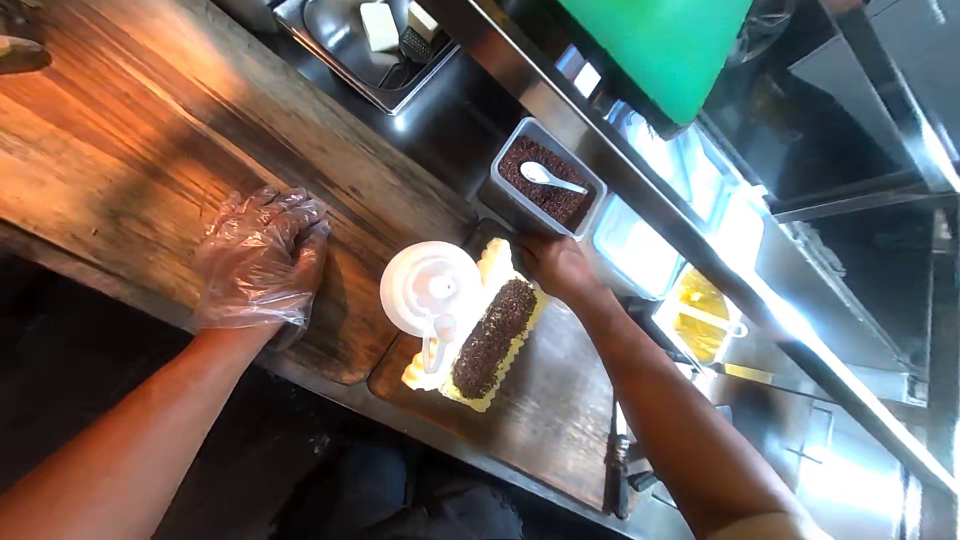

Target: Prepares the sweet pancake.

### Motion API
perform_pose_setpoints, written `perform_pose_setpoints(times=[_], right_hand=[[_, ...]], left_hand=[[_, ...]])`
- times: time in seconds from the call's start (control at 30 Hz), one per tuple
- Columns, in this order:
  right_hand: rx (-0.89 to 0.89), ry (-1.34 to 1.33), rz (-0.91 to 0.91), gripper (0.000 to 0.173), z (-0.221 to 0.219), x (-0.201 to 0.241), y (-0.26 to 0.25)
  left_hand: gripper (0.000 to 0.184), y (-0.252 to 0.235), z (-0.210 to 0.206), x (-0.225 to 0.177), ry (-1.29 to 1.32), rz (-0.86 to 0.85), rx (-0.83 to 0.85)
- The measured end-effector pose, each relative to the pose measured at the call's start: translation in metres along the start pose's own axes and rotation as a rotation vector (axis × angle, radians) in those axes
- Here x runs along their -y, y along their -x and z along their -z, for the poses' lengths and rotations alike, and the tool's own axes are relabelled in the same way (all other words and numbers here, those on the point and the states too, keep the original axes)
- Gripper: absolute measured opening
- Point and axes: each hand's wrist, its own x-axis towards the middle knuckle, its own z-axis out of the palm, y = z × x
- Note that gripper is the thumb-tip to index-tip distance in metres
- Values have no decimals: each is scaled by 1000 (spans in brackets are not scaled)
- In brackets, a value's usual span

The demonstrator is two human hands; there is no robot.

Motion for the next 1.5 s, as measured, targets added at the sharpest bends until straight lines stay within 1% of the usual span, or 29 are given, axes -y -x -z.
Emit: perform_pose_setpoints(times=[0.1,0.27,0.33,0.37,0.43,0.47,0.5,0.53,0.6,0.63,0.67,0.7,0.77,0.8,0.83,0.93,1.0,1.13,1.2,1.23,1.3,1.33,1.37,1.4,1.43,1.5], right_hand=[[-35,-25,5,28,-3,0,0],[-58,56,56,25,-7,-2,1],[-94,-44,51,24,0,-2,12],[-165,-136,30,22,6,3,23],[-297,-344,-63,17,24,29,56],[-308,-452,-109,14,32,49,76],[-310,-523,-97,12,33,67,93],[-305,-553,-24,12,28,80,103],[-233,-510,128,14,11,97,113],[-212,-489,167,19,6,98,115],[-230,-472,155,23,3,95,114],[-276,-449,90,25,3,88,112],[-388,-371,-86,21,6,63,103],[-395,-315,-142,20,7,46,96],[-363,-280,-174,20,6,29,89],[-203,-208,-148,22,-5,-9,66],[-171,-168,-81,21,-14,-21,53],[-134,-99,-26,21,-17,-22,43],[-114,-134,-64,18,-13,-24,48],[-146,-205,-101,16,-8,-23,55],[-311,-411,-183,11,8,-3,76],[-388,-513,-190,10,16,16,87],[-427,-595,-170,9,21,39,98],[-413,-639,-136,10,21,62,110],[-378,-621,-103,13,17,80,116],[-308,-589,-113,25,5,97,121]], left_hand=[[41,0,-4,4,-15,9,8],[41,1,-4,5,-10,15,7],[41,0,-3,4,-7,19,12],[41,0,-2,2,-3,16,8],[40,1,-1,1,5,14,-4],[40,2,0,0,1,17,-2],[40,1,2,-1,-2,18,0],[40,0,3,-2,-3,14,1],[41,0,1,0,-6,5,-2],[41,0,0,0,-5,0,-9],[42,0,0,0,-9,2,-7],[42,1,0,-1,-16,12,1],[42,1,-1,0,-23,18,4],[42,1,-1,0,-22,21,8],[42,1,0,-1,-17,22,16],[43,0,3,-4,-3,28,35],[43,-1,2,-2,-2,28,34],[43,-4,4,-3,-7,19,39],[42,-2,4,-4,-23,34,39],[41,0,5,-5,-17,45,35],[37,7,10,-10,69,56,-18],[36,15,16,-16,150,79,-41],[36,27,25,-25,235,100,-50],[37,45,32,-33,330,104,-51],[38,64,38,-43,410,98,-38],[46,101,42,-64,591,100,49]])
